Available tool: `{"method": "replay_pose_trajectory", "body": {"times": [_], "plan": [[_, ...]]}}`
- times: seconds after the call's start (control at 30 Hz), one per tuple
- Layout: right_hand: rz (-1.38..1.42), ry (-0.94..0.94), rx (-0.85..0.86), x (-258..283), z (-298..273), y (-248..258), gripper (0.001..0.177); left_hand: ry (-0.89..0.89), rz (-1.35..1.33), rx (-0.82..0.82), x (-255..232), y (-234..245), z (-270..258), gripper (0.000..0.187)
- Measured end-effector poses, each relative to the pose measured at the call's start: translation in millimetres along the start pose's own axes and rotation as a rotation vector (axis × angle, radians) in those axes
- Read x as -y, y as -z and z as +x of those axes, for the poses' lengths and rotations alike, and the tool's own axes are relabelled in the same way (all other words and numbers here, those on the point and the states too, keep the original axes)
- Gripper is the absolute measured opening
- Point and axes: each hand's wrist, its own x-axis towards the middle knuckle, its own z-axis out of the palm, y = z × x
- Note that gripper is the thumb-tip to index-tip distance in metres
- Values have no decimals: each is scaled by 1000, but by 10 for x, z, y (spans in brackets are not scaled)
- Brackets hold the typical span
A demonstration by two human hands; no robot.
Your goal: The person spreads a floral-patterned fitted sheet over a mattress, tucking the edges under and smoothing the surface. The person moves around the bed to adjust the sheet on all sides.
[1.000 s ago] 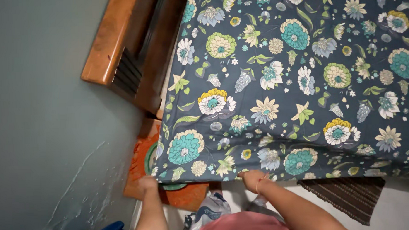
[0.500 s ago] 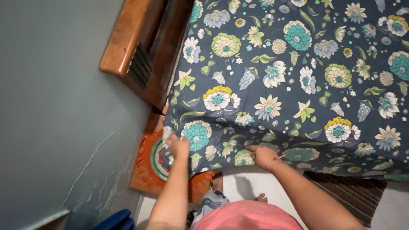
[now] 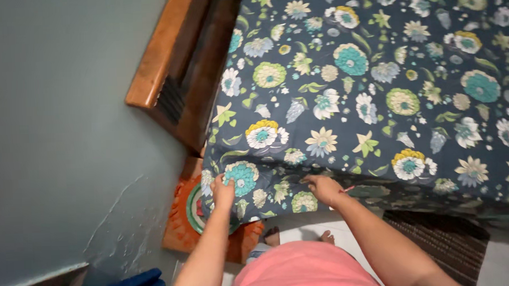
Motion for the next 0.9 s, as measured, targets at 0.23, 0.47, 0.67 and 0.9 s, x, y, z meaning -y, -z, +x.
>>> {"method": "replay_pose_trajectory", "body": {"times": [0.23,0.47,0.67,0.9], "plan": [[78,0,-174,-308,-142,233,40,-150,87,60,-561,-201,81,51],[161,-231,-234,-1308,-542,96,42,-372,124,199,-1327,-715,-207,50],[299,-340,-281,-2321,-979,-73,43,-426,265,298,-1730,-1116,-684,52],[345,-411,-267,-3203,-1366,112,42,-453,359,284,-2107,-1729,-1185,52]]}}
